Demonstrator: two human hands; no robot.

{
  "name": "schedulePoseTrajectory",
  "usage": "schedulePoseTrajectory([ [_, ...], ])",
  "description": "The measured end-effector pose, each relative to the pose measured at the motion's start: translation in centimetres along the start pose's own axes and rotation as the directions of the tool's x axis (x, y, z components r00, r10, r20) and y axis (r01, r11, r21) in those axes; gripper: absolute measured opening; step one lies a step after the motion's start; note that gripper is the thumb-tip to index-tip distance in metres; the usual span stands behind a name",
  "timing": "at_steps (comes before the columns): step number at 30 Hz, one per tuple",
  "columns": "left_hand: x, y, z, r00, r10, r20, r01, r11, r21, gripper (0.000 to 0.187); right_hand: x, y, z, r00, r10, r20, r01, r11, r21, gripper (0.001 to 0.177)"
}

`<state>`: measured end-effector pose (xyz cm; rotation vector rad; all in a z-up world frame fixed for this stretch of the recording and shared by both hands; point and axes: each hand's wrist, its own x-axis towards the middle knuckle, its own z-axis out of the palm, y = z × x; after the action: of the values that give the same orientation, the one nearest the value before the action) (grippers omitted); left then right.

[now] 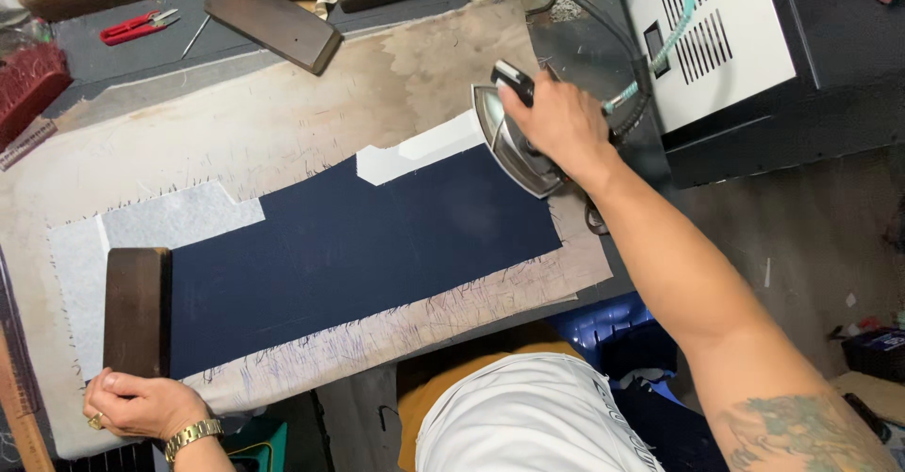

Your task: The person irons a piece of dark blue fabric using a steam iron and a wooden block, then cuts along the marked edges of the fabric with shears.

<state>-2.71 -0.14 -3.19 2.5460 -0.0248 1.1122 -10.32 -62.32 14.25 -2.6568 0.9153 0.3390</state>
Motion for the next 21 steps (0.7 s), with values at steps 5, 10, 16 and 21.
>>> schedulePoseTrajectory([
  [5,-0.3,-0.5,0.3,1.000,0.006,-0.005,-0.006,1.000,-0.001,0.026,3.3,0.0,-0.7,0.996,-0.034,-0.087,0.035,0.999,0.009,0.061],
  [10,-0.5,-1.0,0.4,1.000,0.028,-0.008,-0.028,1.000,-0.001,0.030,-0.3,-1.8,-3.2,0.823,-0.307,0.479,0.318,0.946,0.061,0.056],
  [16,-0.4,-0.6,0.4,1.000,-0.011,0.002,0.011,1.000,0.012,0.028,-8.4,-2.1,-1.9,0.568,-0.299,0.767,0.496,0.868,-0.028,0.044],
  [21,-0.2,0.1,0.3,1.000,-0.014,-0.010,0.014,1.000,0.001,0.028,-11.7,0.3,0.5,0.650,-0.340,0.680,0.462,0.887,0.003,0.052],
])
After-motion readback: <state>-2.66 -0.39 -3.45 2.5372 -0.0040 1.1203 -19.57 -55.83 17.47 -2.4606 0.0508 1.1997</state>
